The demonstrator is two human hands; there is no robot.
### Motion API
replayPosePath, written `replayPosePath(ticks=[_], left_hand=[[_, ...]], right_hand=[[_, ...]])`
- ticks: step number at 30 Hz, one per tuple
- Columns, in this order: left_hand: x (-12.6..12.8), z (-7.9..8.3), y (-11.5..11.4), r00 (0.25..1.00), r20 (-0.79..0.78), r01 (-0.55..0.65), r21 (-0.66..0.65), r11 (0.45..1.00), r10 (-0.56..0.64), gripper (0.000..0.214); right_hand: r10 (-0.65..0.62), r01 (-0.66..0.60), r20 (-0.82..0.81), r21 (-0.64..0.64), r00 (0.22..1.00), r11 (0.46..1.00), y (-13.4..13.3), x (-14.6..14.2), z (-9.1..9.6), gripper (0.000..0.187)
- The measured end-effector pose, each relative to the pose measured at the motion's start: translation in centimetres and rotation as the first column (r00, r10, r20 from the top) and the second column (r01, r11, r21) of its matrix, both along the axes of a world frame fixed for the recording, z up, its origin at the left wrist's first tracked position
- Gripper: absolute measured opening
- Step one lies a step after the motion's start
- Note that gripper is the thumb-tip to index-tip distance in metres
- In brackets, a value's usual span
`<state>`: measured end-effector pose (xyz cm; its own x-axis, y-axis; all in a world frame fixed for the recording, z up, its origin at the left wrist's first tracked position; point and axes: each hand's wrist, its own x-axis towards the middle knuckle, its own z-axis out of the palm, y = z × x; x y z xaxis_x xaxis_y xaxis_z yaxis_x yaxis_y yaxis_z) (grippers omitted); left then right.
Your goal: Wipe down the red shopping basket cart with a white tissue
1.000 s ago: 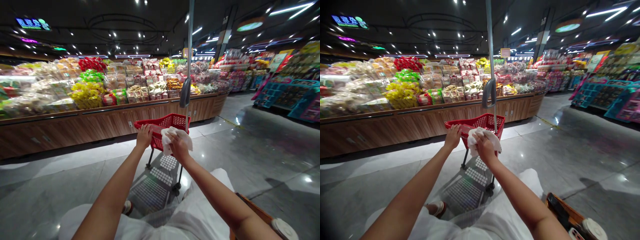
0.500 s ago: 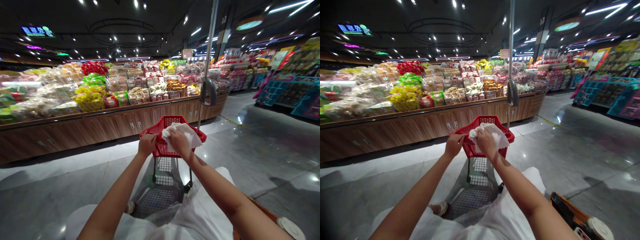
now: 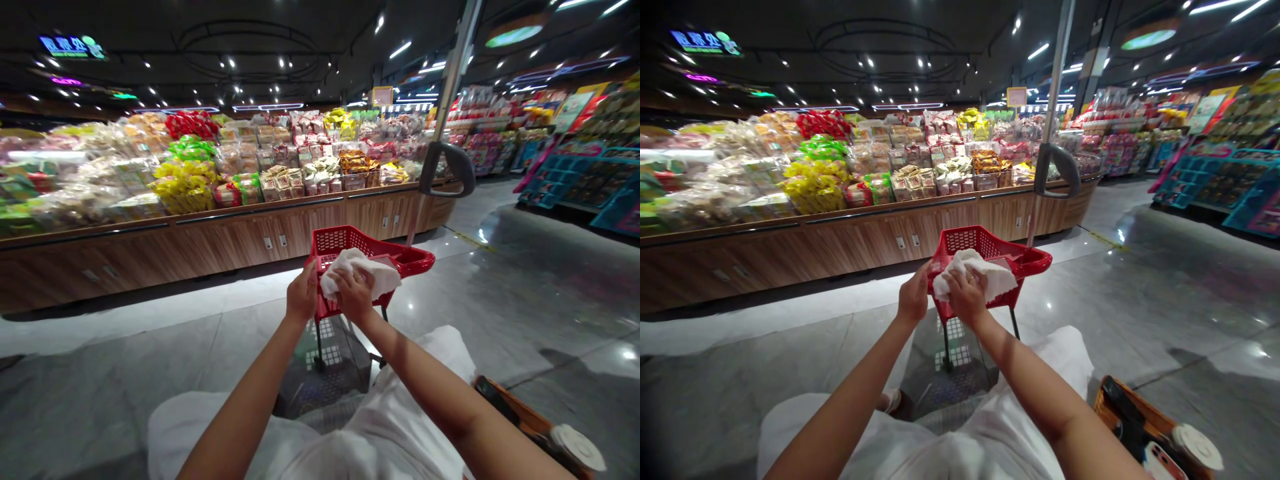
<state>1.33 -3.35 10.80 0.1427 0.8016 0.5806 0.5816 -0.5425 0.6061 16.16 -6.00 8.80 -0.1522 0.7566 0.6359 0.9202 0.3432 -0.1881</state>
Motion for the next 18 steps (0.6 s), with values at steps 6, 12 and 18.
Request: replayPosePath(ticks=[6,12,18], left_hand=[[4.3,0.3,-2.5,0.998,-0.019,0.059,0.002,0.998,-0.059,0.05],[8.3,-0.8,-3.6,0.926,0.157,0.332,0.089,0.939,-0.342,0.049],[2.7,-4.3,3.6,0.995,-0.091,0.034,0.026,0.999,-0.032,0.043]], right_hand=[[0.061,-0.059,-0.045,0.042,0.997,0.997,1.1,6.8,0.5,0.036],[-0.025,0.035,-0.119,0.083,0.993,0.996,1.0,10.0,1.5,0.031],[-0.046,0.039,0.031,0.183,0.998,0.982,-2.7,8.1,-0.3,0.035]])
